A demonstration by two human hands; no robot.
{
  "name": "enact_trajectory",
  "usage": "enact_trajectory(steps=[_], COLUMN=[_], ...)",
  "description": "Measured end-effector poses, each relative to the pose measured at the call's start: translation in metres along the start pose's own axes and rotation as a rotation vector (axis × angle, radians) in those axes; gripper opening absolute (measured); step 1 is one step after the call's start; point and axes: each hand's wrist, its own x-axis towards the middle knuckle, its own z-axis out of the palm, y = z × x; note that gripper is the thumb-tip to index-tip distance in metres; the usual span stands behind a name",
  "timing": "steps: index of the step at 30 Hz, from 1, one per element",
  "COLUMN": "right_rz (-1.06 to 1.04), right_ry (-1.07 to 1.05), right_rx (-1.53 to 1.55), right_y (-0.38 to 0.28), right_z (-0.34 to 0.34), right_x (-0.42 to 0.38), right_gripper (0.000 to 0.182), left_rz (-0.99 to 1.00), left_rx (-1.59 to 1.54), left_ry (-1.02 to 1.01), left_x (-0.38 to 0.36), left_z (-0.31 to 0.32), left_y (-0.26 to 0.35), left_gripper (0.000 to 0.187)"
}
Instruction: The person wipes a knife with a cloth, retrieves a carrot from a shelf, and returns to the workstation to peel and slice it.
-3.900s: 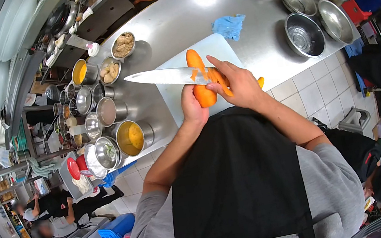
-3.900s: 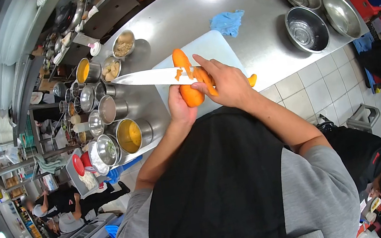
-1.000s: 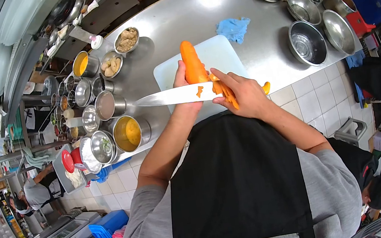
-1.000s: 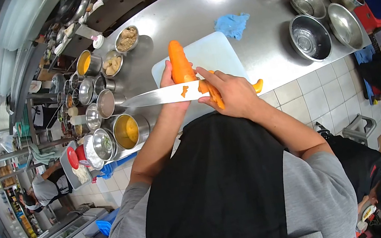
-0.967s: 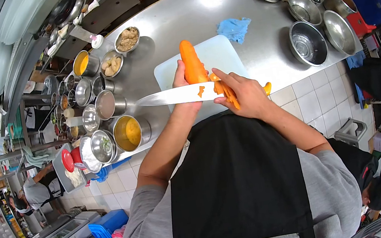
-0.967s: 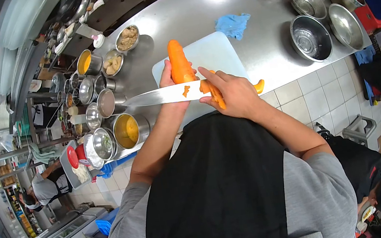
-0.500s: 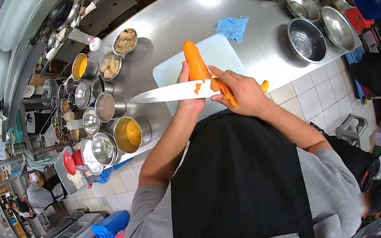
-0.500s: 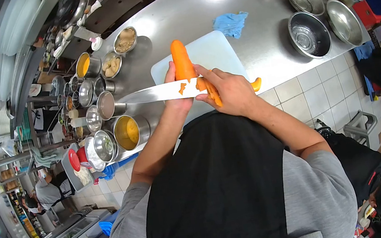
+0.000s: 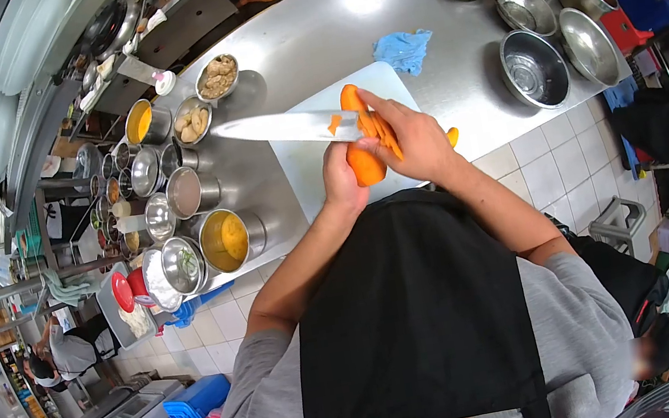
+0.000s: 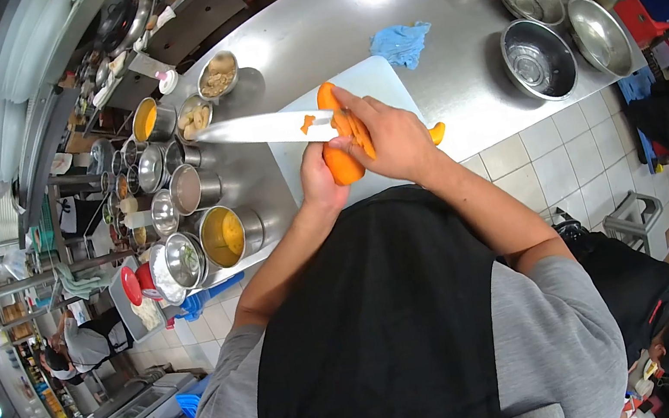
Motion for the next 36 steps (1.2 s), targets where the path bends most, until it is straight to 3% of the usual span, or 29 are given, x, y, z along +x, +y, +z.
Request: enact_trajectory(steps=[4,7,10,12,21,36], right_rz=[0.051,0.036,-0.008,-0.005,0.013,-0.01], right_ry=[0.034,0.029,-0.025,-0.094,-0.145,-0.074], right_rx=[0.096,0.082,0.025,0.012,-0.064,-0.055], right_y=[0.011,0.012,0.004,-0.004,-0.007,-0.011], right_z=[-0.007,-0.009,-0.013,-0.016,-0.013,-0.012], right_x=[0.016,0.013,-0.006,-0.022,-0.044,-0.042], right_gripper=[0.065,0.066,0.069,0.07,0.072,0.072], left_rz=[-0.059,-0.086,0.014,0.023,-0.092,-0.039], left_rx=[0.08,0.054,-0.023,-0.046,-0.135,-0.089], left_ry=[-0.154,-0.108,-0.041,0.123,0.123,0.012], left_x=[-0.004,0.002,0.016,0.017,0.02,0.01], left_z=[-0.002,-0.007,-0.013,-0.007,-0.006,0.002], left_y=[0.007,0.009,0.014,0.024,0.038,0.03], left_gripper=[0.044,0.043,0.044,0.045,0.043,0.043])
